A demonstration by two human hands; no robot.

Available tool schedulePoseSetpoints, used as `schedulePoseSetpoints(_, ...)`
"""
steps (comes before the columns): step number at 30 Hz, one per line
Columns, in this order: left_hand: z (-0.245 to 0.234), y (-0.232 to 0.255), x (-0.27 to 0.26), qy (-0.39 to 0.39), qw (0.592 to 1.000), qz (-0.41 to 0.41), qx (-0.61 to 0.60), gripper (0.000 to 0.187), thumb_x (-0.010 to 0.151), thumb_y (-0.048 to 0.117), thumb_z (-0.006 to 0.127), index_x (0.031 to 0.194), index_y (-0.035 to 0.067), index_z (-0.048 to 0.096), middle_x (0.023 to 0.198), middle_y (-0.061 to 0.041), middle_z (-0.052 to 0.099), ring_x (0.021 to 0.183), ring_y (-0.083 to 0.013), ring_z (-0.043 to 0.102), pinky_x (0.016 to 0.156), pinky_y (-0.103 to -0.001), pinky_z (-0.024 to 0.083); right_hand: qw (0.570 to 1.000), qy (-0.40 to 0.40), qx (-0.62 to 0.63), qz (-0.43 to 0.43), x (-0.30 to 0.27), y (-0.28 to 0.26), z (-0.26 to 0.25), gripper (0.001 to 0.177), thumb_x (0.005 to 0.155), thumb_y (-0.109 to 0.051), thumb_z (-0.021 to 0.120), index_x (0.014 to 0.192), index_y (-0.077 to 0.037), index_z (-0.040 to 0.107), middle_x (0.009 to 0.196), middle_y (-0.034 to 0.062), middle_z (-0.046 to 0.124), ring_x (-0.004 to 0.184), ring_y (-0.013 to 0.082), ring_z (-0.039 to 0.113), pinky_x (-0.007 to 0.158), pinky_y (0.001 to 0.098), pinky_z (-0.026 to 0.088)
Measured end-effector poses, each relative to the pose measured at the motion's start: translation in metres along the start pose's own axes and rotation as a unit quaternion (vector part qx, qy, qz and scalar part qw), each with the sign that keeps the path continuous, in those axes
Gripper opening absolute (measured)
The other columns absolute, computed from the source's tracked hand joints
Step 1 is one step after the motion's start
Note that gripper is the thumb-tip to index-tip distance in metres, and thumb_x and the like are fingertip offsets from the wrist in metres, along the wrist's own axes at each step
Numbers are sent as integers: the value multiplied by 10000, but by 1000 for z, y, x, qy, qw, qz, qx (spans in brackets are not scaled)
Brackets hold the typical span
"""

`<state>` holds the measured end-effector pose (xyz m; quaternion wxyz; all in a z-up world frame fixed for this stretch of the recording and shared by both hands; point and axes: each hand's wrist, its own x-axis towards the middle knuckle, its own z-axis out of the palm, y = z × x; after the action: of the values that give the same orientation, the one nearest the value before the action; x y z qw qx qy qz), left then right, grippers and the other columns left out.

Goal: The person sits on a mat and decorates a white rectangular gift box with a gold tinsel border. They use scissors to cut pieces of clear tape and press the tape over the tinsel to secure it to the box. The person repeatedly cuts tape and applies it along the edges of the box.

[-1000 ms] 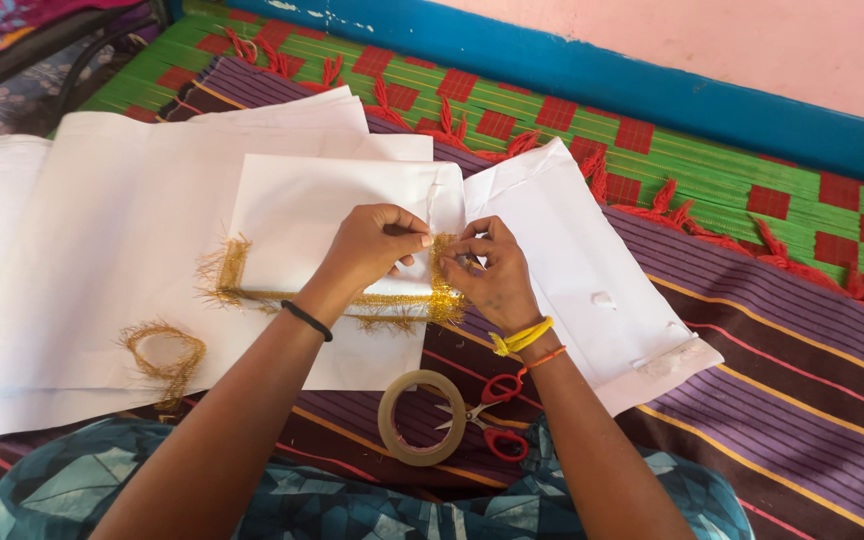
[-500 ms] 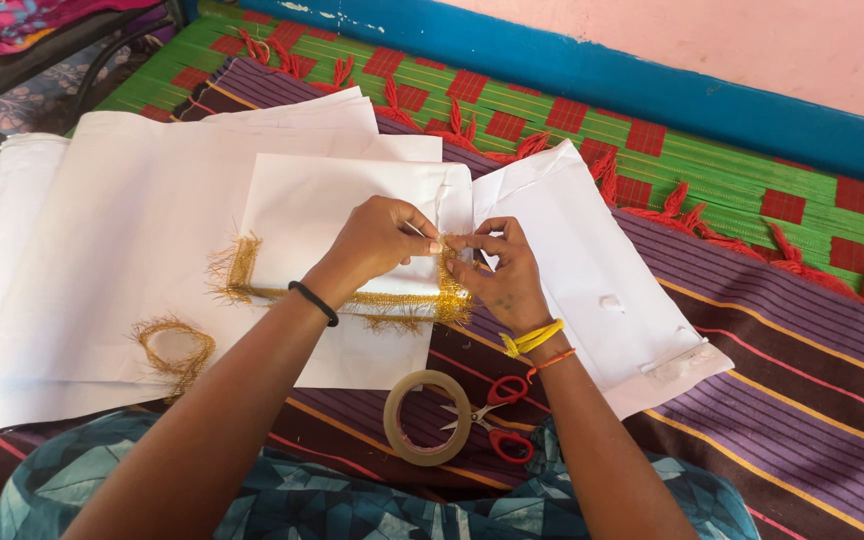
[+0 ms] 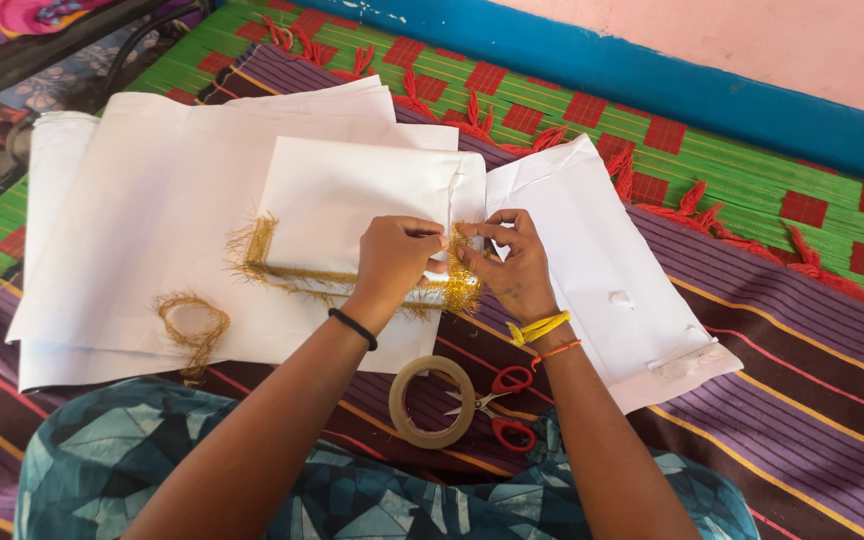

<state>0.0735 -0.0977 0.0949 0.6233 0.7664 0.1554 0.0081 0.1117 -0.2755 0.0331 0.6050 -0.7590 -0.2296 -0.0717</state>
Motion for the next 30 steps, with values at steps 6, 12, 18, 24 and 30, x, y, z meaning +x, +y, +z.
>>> schedulePoseSetpoints(6, 3, 6, -4, 14, 1000, -7, 0, 233, 849, 109, 725, 1034, -28, 762, 850, -112, 789, 644, -163, 781, 457, -252, 558, 1000, 3, -6, -14, 1, -4, 0, 328, 821, -57, 828, 1141, -112, 784, 1165, 51, 512, 1025, 144, 592, 840, 270, 573)
schedulePoseSetpoints(12, 7, 6, -3, 17, 999, -18, -34, 227, 838, 109, 712, 1021, -18, 758, 843, -102, 782, 649, -154, 769, 464, -248, 531, 998, 25, -52, -37, 0, -10, 1, 335, 800, -83, 853, 1127, -129, 796, 1126, 67, 545, 999, 171, 613, 814, 282, 566)
schedulePoseSetpoints(18, 7, 0, 5, 11, 990, -46, -136, 185, 830, 105, 709, 965, -16, 741, 816, -94, 750, 641, -170, 723, 467, -250, 446, 996, 30, -72, -54, -1, -12, -1, 339, 801, -99, 856, 1134, -126, 801, 1101, 79, 562, 977, 198, 622, 811, 303, 564)
schedulePoseSetpoints(24, 8, -7, 11, -29, 987, -76, -136, 221, 889, 168, 670, 933, -43, 723, 843, -106, 747, 690, -186, 747, 460, -255, 446, 995, 36, -71, -54, -1, -10, 1, 324, 793, -110, 867, 1108, -121, 794, 1108, 82, 567, 984, 205, 627, 805, 312, 571)
schedulePoseSetpoints(30, 9, -8, 16, -20, 987, -84, -134, 231, 897, 169, 655, 938, -51, 712, 888, -134, 759, 694, -218, 756, 457, -281, 461, 991, 47, -103, -78, -1, -10, 2, 323, 784, -112, 879, 1097, -114, 800, 1103, 96, 569, 1030, 235, 609, 827, 326, 554)
